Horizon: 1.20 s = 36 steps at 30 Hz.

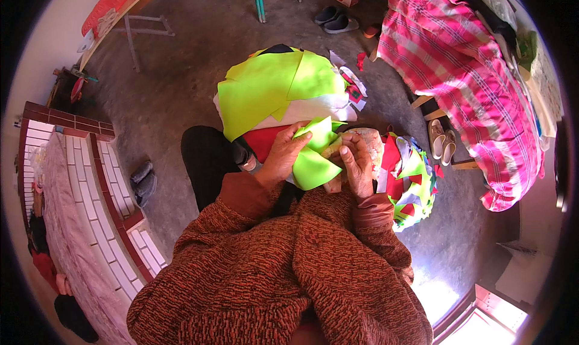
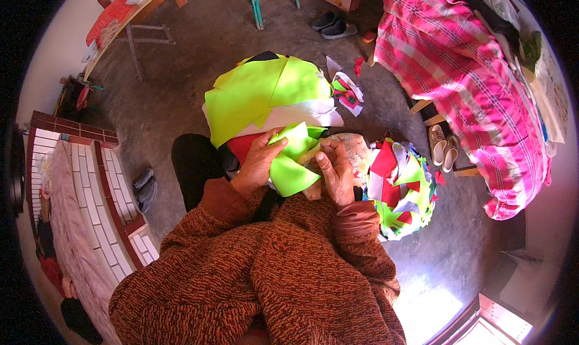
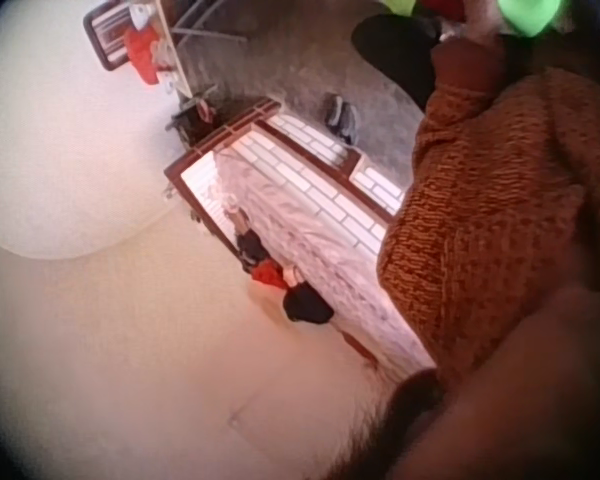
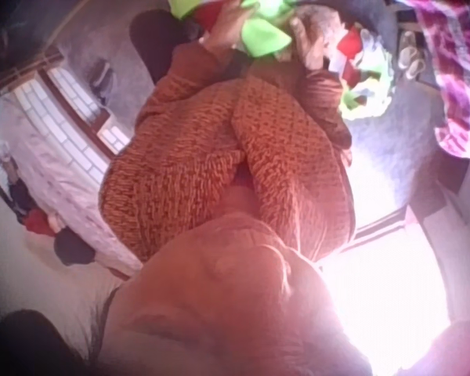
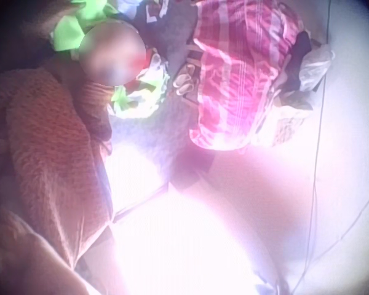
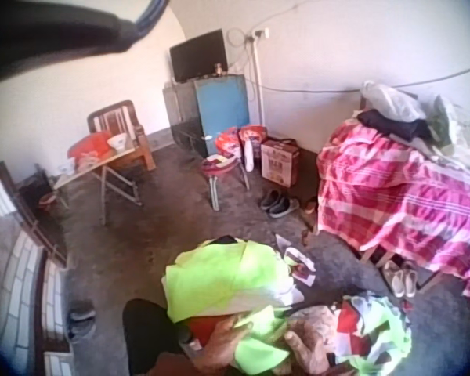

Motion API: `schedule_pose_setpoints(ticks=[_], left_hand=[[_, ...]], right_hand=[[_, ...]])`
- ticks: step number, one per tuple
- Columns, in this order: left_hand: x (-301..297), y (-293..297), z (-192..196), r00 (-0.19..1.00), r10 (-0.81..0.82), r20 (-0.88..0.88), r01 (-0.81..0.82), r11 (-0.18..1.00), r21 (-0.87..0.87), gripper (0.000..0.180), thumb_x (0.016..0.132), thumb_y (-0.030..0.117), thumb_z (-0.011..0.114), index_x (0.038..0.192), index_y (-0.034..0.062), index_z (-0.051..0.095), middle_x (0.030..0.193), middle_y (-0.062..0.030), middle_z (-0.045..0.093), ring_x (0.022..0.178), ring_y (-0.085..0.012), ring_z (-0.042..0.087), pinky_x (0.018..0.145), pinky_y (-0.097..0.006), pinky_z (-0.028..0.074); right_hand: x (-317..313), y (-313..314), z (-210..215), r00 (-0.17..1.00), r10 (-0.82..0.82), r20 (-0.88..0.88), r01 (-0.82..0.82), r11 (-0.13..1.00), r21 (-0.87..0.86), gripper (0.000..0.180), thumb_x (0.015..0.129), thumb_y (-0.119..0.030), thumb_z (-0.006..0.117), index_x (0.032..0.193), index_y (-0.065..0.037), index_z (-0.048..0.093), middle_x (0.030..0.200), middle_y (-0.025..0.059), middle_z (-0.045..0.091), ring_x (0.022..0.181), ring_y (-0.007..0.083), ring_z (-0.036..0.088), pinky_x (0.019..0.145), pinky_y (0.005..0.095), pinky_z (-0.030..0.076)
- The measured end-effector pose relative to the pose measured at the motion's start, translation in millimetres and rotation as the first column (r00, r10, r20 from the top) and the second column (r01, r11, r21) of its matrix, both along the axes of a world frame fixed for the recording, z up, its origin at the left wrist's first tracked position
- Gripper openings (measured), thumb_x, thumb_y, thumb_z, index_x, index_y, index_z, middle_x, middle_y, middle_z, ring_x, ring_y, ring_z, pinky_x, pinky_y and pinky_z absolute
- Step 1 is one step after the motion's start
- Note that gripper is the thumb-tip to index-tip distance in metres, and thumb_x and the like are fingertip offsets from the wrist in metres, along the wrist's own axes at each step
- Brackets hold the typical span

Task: The person sits on the floor and assembles a spherical paper craft by layering and pressing colorful paper pieces onto a base. They repeatedly pick up paper scraps from a pile, position them on the craft, and smooth them down by hand.

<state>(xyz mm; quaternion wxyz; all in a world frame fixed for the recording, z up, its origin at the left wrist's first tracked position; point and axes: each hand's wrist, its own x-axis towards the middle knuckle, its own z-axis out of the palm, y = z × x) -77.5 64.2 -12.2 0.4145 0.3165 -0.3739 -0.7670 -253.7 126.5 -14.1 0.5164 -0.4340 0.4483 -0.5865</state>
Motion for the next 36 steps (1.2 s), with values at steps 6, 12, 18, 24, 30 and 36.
schedule_pose_setpoints(ticks=[6,12,18,24,30,36], left_hand=[[-5.5,10.1,-6.5,0.976,-0.182,0.123,0.193,0.978,-0.084,0.033,0.095,0.014,0.054,0.126,0.0025,0.051,0.105,-0.0037,0.062,0.088,-0.0082,0.058,0.077,-0.024,0.049],[-9.1,16.2,-15.3,0.958,-0.182,0.223,0.22,0.962,-0.162,0.028,0.097,0.018,0.052,0.12,0.0017,0.054,0.095,0.0004,0.06,0.084,-0.0056,0.053,0.072,-0.022,0.045],[-6.3,13.5,-4.6,0.885,-0.03,0.466,0.248,0.875,-0.416,0.023,0.097,0.02,0.053,0.109,0.0003,0.056,0.08,0.0,0.057,0.071,-0.0064,0.05,0.063,-0.024,0.044],[13.0,0.6,9.3,0.852,0.127,0.508,0.164,0.857,-0.489,0.028,0.1,0.027,0.045,0.104,0.0034,0.058,0.073,-0.0022,0.059,0.064,-0.0087,0.053,0.059,-0.026,0.045],[32.0,-23.2,79.7,0.924,0.304,0.231,-0.156,0.853,-0.499,0.04,0.101,0.038,0.038,0.097,0.004,0.059,0.076,-0.0043,0.059,0.067,-0.0091,0.054,0.062,-0.024,0.045],[52.8,-62.8,61.8,0.793,0.604,0.081,-0.573,0.784,-0.239,0.054,0.093,0.055,0.046,0.108,0.0032,0.055,0.089,-0.0095,0.06,0.079,-0.0166,0.062,0.067,-0.029,0.051]], right_hand=[[0.3,-3.3,-17.5,0.965,0.026,-0.262,-0.024,1.0,0.009,0.046,0.085,-0.026,0.07,0.117,0.001,0.051,0.103,0.011,0.061,0.091,0.017,0.056,0.082,0.031,0.046],[7.1,-0.3,-13.6,0.973,-0.009,-0.229,0.017,0.999,0.036,0.03,0.089,-0.021,0.065,0.108,0.001,0.058,0.09,0.007,0.065,0.082,0.011,0.056,0.074,0.0281,0.048],[8.8,1.6,-10.6,0.985,0.01,-0.171,0.003,0.997,0.079,0.023,0.093,-0.02,0.061,0.103,0.0,0.064,0.086,0.0011,0.064,0.075,0.0067,0.055,0.066,0.0233,0.047],[3.5,2.7,-21.2,0.994,-0.085,-0.062,0.091,0.991,0.099,0.026,0.092,-0.025,0.062,0.104,-0.001,0.063,0.09,-0.0002,0.063,0.08,0.008,0.055,0.072,0.024,0.045],[2.2,2.1,-20.7,0.991,-0.133,0.019,0.13,0.987,0.096,0.026,0.092,-0.026,0.062,0.104,-0.003,0.063,0.092,-0.0005,0.063,0.08,0.008,0.053,0.072,0.0236,0.044],[3.7,2.9,-5.8,0.976,-0.184,-0.114,0.186,0.983,0.001,0.025,0.092,-0.026,0.063,0.101,-0.003,0.063,0.09,-0.0013,0.062,0.078,0.0075,0.053,0.071,0.0235,0.043]])
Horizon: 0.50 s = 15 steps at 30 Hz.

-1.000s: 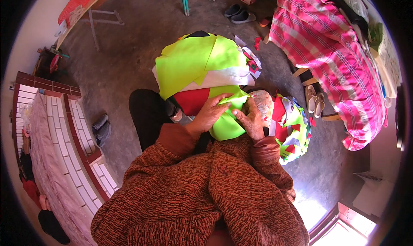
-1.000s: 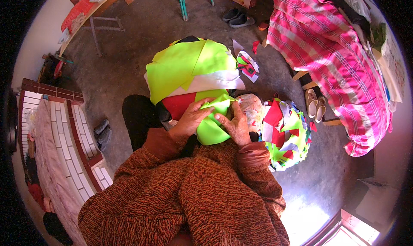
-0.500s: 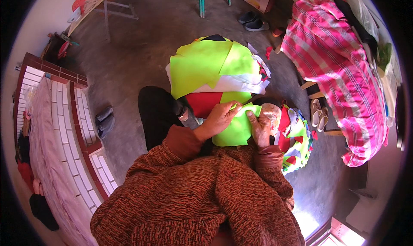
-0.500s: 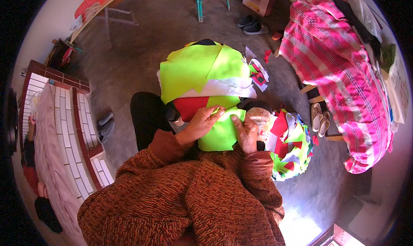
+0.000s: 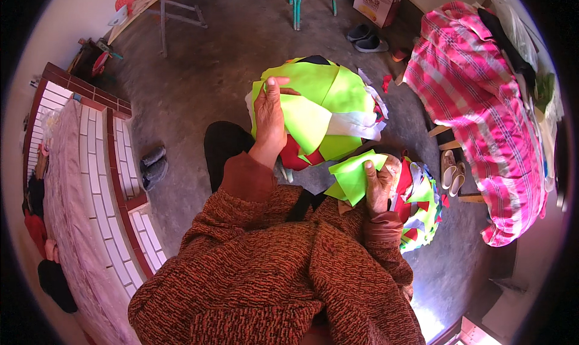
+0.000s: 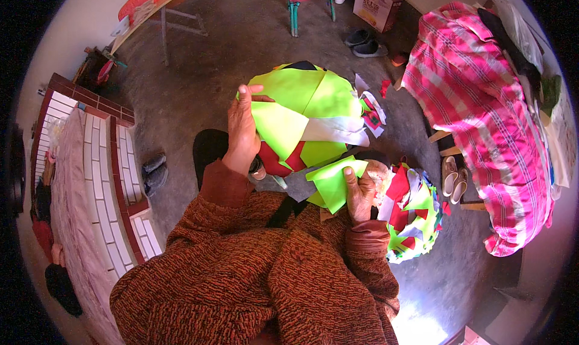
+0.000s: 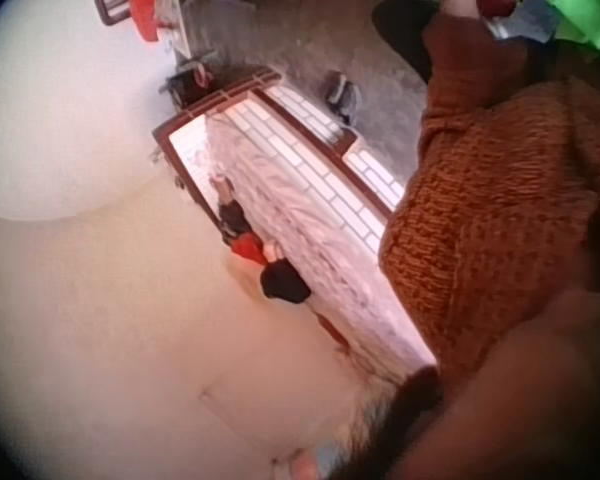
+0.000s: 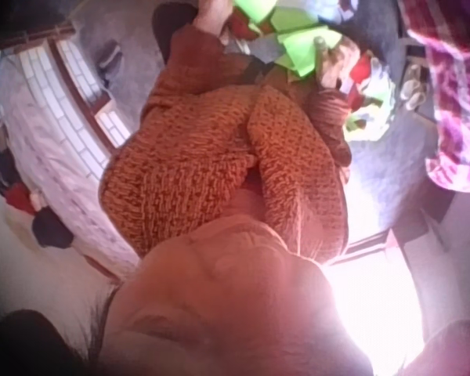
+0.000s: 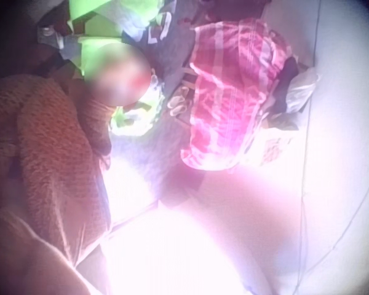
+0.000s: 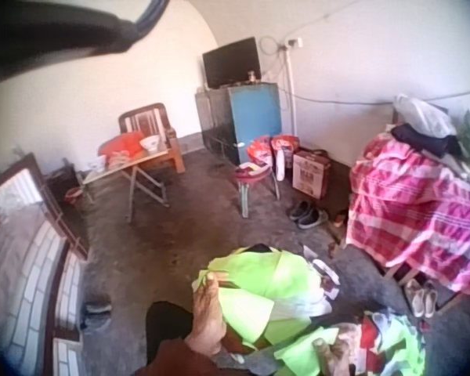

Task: The person sits on the floor and assembles a spherical paper craft by layering and pressing colorful paper pieces onto a base. They repeatedly pick up paper scraps from a pile, position them on the craft, and smooth them down by hand.

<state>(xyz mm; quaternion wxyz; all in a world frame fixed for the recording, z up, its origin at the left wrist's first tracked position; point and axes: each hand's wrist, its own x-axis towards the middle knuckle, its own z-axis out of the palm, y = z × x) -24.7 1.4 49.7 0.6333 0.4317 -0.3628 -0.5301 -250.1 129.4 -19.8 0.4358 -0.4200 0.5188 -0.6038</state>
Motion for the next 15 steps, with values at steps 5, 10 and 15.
schedule_pose_setpoints(ticks=[5,10,15], left_hand=[[29.6,8.5,-53.7,0.993,-0.079,0.088,0.064,0.985,0.162,0.046,0.091,0.041,0.059,0.117,0.004,0.051,0.104,-0.0085,0.06,0.099,-0.0168,0.058,0.083,-0.033,0.047],[40.9,10.1,-53.4,0.974,-0.17,0.149,0.135,0.966,0.22,0.037,0.083,0.011,0.067,0.115,-0.0006,0.053,0.106,-0.0093,0.062,0.092,-0.0164,0.06,0.076,-0.031,0.049],[43.5,22.6,-46.2,0.888,-0.401,0.224,0.328,0.895,0.302,0.032,0.085,0.007,0.063,0.114,-0.0025,0.055,0.102,-0.0077,0.063,0.09,-0.0156,0.06,0.076,-0.032,0.049]], right_hand=[[-3.2,0.1,-7.0,1.0,0.008,0.019,-0.009,0.997,0.072,0.027,0.091,-0.029,0.063,0.1,-0.004,0.063,0.089,-0.0019,0.062,0.078,0.0076,0.053,0.071,0.0235,0.043],[-4.5,-2.4,-14.5,0.998,0.021,0.059,-0.025,0.996,0.083,0.025,0.091,-0.025,0.063,0.102,-0.003,0.063,0.091,-0.0012,0.063,0.08,0.008,0.054,0.072,0.0238,0.044],[-3.9,-2.6,-16.1,0.997,0.02,0.08,-0.026,0.997,0.079,0.023,0.091,-0.023,0.063,0.103,-0.003,0.063,0.092,-0.0007,0.063,0.081,0.0085,0.054,0.072,0.0242,0.044]])
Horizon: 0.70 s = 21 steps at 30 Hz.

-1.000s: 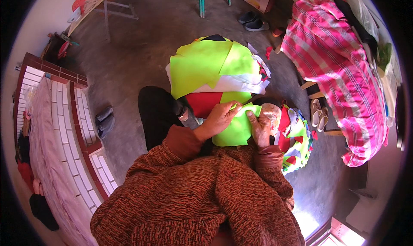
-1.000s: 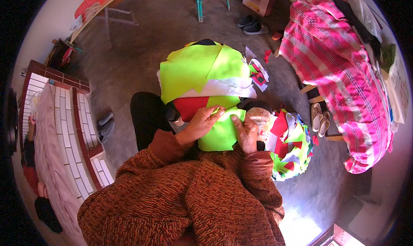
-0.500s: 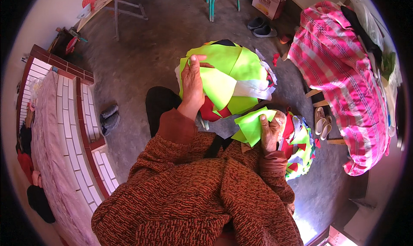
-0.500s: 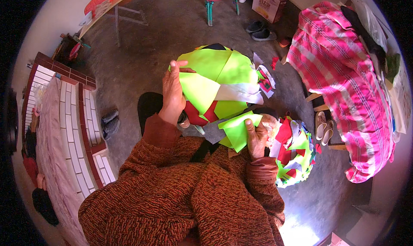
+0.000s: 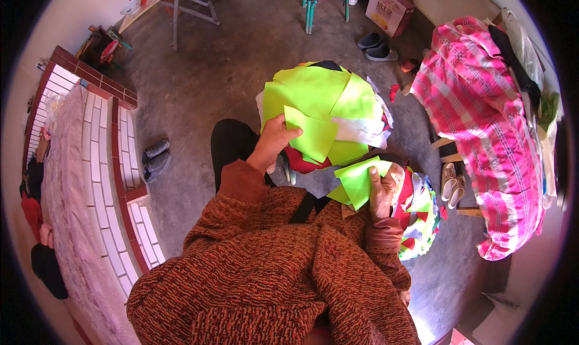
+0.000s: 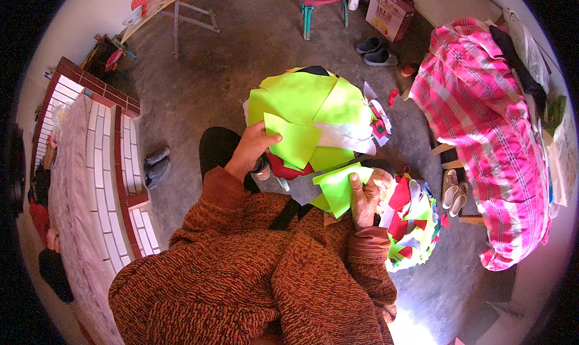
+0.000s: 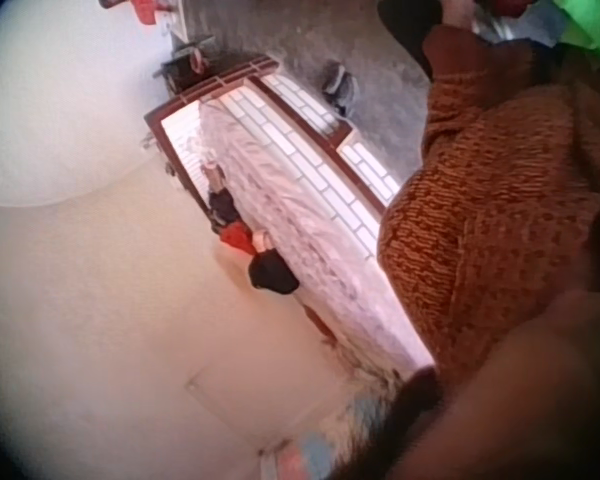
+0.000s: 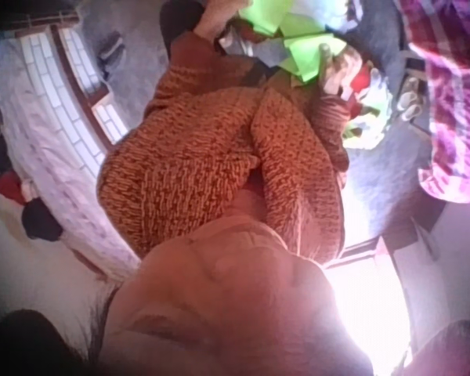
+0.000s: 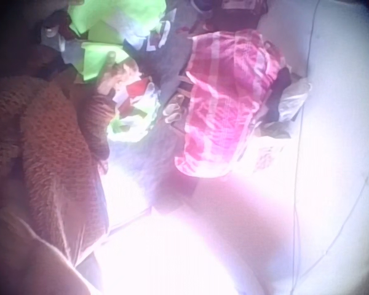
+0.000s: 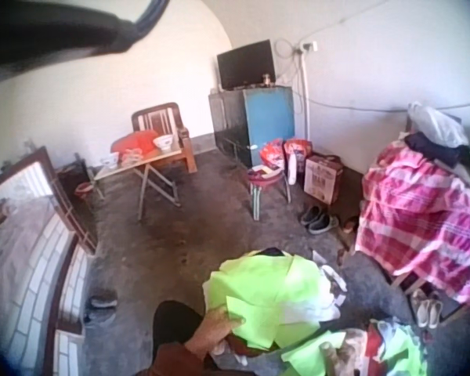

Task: The person sits on the floor and assembles a spherical paper craft by layering and pressing colorful paper pieces onto a base. They repeatedly pick up paper scraps from a pile, position them on the craft, and smooth them down by hand.

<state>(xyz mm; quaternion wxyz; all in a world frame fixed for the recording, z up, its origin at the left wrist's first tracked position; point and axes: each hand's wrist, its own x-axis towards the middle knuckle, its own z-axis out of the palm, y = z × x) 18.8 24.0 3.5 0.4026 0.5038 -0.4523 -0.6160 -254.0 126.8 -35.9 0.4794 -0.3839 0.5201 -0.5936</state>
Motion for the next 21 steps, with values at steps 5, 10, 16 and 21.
schedule_pose_setpoints(ticks=[5,10,16,21], left_hand=[[-7.1,-2.0,-8.0,0.993,0.049,-0.103,-0.077,0.956,-0.282,0.029,0.093,0.009,0.054,0.119,-0.0023,0.05,0.104,-0.0041,0.061,0.09,-0.0122,0.058,0.078,-0.03,0.048],[-1.9,-1.6,-14.9,0.988,0.145,-0.05,-0.152,0.965,-0.213,0.021,0.092,0.008,0.051,0.109,-0.0028,0.047,0.097,-0.0068,0.058,0.087,-0.012,0.054,0.077,-0.028,0.045],[4.7,4.8,-37.0,0.954,0.265,0.139,-0.209,0.922,-0.327,0.024,0.087,0.007,0.054,0.108,-0.0029,0.047,0.096,-0.0151,0.061,0.086,-0.0218,0.06,0.076,-0.036,0.047],[8.5,10.1,-30.6,0.877,0.304,0.371,-0.187,0.929,-0.32,0.035,0.08,0.009,0.063,0.11,-0.0012,0.047,0.093,-0.0235,0.062,0.088,-0.0345,0.063,0.075,-0.038,0.049]], right_hand=[[-0.7,-0.9,1.2,0.997,-0.007,-0.077,0.005,1.0,-0.022,0.022,0.091,-0.023,0.063,0.102,-0.003,0.063,0.092,-0.0003,0.064,0.08,0.0086,0.055,0.072,0.0246,0.044],[-0.1,-0.1,7.9,0.997,0.007,-0.071,-0.009,0.999,-0.033,0.022,0.092,-0.022,0.063,0.102,-0.003,0.063,0.092,0.0,0.064,0.08,0.0087,0.055,0.072,0.0251,0.044],[1.0,0.3,9.4,0.998,0.007,-0.065,-0.01,0.999,-0.043,0.024,0.091,-0.023,0.063,0.103,-0.002,0.063,0.093,0.0003,0.064,0.081,0.0089,0.055,0.073,0.0248,0.044],[2.9,-0.7,17.6,0.991,0.021,-0.131,-0.029,0.998,-0.059,0.025,0.092,-0.024,0.062,0.104,-0.002,0.063,0.094,0.0009,0.064,0.082,0.0096,0.055,0.074,0.0251,0.044]])
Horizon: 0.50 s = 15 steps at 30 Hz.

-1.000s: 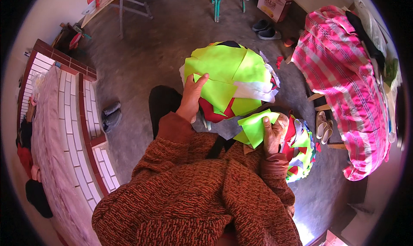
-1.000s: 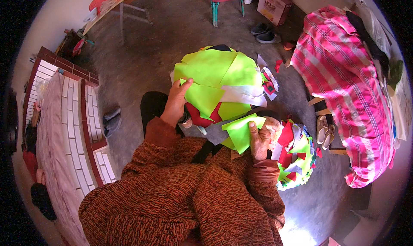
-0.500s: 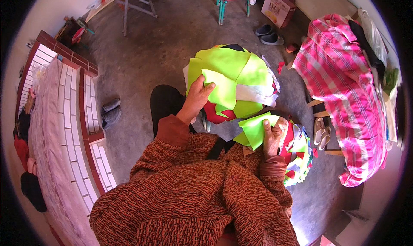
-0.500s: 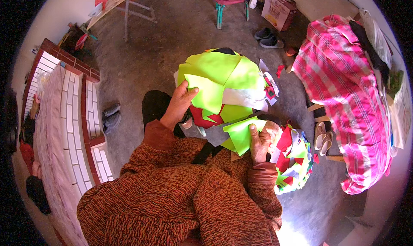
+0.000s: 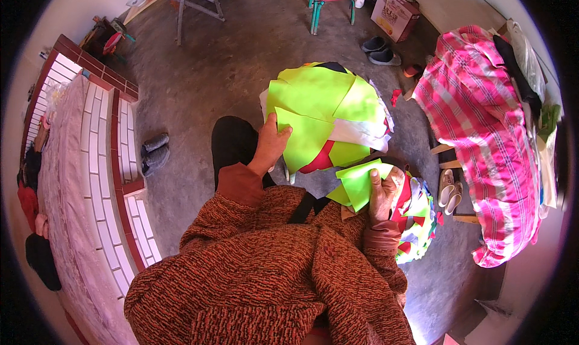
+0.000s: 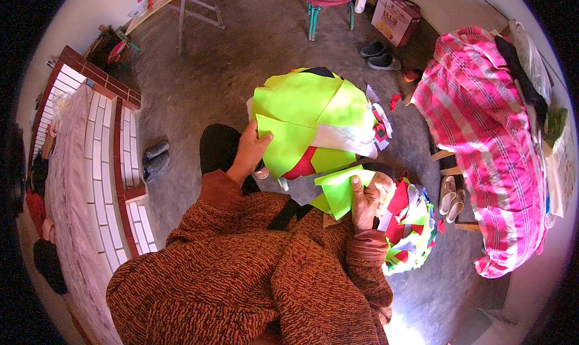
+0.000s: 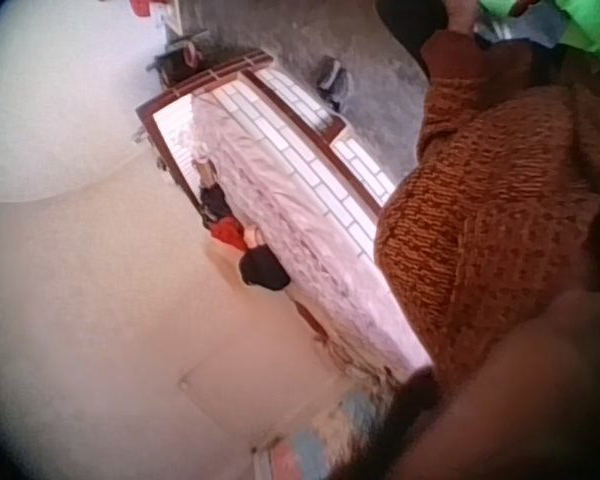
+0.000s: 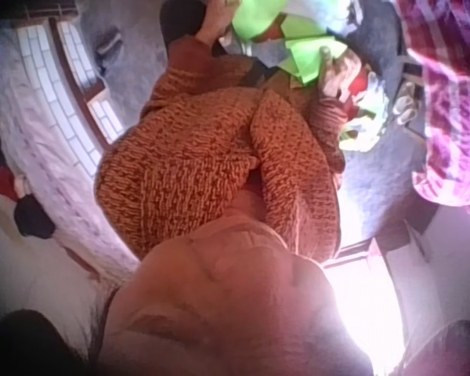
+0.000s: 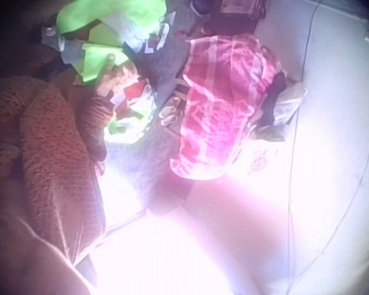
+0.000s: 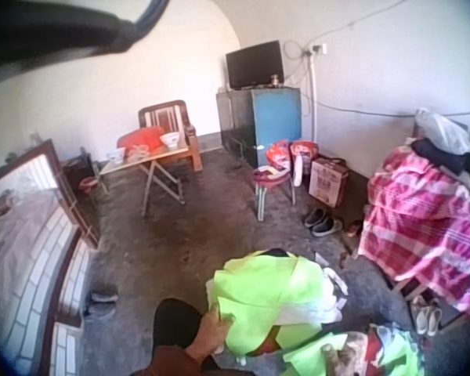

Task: The person sits on the floor and assembles a spherical paper craft by layering and pressing colorful paper pieces onto a base. They repeatedly pick up paper scraps from a pile, position them on the craft, and smooth them down by hand.

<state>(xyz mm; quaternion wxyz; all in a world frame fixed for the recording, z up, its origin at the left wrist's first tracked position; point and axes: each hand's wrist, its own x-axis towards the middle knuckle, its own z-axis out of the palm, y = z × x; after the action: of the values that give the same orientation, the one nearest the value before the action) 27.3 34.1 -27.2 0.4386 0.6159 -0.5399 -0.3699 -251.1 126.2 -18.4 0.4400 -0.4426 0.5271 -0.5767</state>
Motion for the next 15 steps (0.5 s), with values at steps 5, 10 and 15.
schedule_pose_setpoints(ticks=[5,10,15], left_hand=[[3.0,1.6,-2.9,0.982,0.095,0.161,-0.095,0.995,-0.003,0.055,0.075,0.012,0.07,0.12,0.0033,0.04,0.099,-0.0243,0.062,0.093,-0.0395,0.062,0.078,-0.044,0.048],[-7.9,6.3,18.8,0.878,0.161,0.451,-0.13,0.986,-0.1,0.065,0.072,0.008,0.072,0.127,0.0035,0.037,0.106,-0.017,0.059,0.1,-0.0358,0.058,0.084,-0.041,0.047],[-15.7,9.9,35.8,0.788,0.209,0.579,0.11,0.878,-0.466,0.061,0.07,0.009,0.072,0.124,0.0043,0.044,0.119,-0.0179,0.05,0.114,-0.0346,0.048,0.089,-0.041,0.044]], right_hand=[[4.9,0.3,6.6,0.998,-0.06,-0.029,0.059,0.997,-0.04,0.025,0.093,-0.023,0.061,0.105,-0.001,0.062,0.094,0.002,0.064,0.083,0.0104,0.056,0.075,0.0258,0.045],[1.6,1.0,11.5,0.997,-0.07,-0.022,0.069,0.997,-0.028,0.023,0.093,-0.02,0.059,0.106,-0.001,0.057,0.096,0.0028,0.06,0.086,0.0116,0.054,0.077,0.0265,0.044],[-5.1,-1.3,-10.6,0.997,-0.066,0.047,0.065,0.998,0.021,0.023,0.093,-0.022,0.059,0.105,-0.003,0.057,0.101,0.0026,0.056,0.09,0.0115,0.052,0.079,0.0265,0.043]])
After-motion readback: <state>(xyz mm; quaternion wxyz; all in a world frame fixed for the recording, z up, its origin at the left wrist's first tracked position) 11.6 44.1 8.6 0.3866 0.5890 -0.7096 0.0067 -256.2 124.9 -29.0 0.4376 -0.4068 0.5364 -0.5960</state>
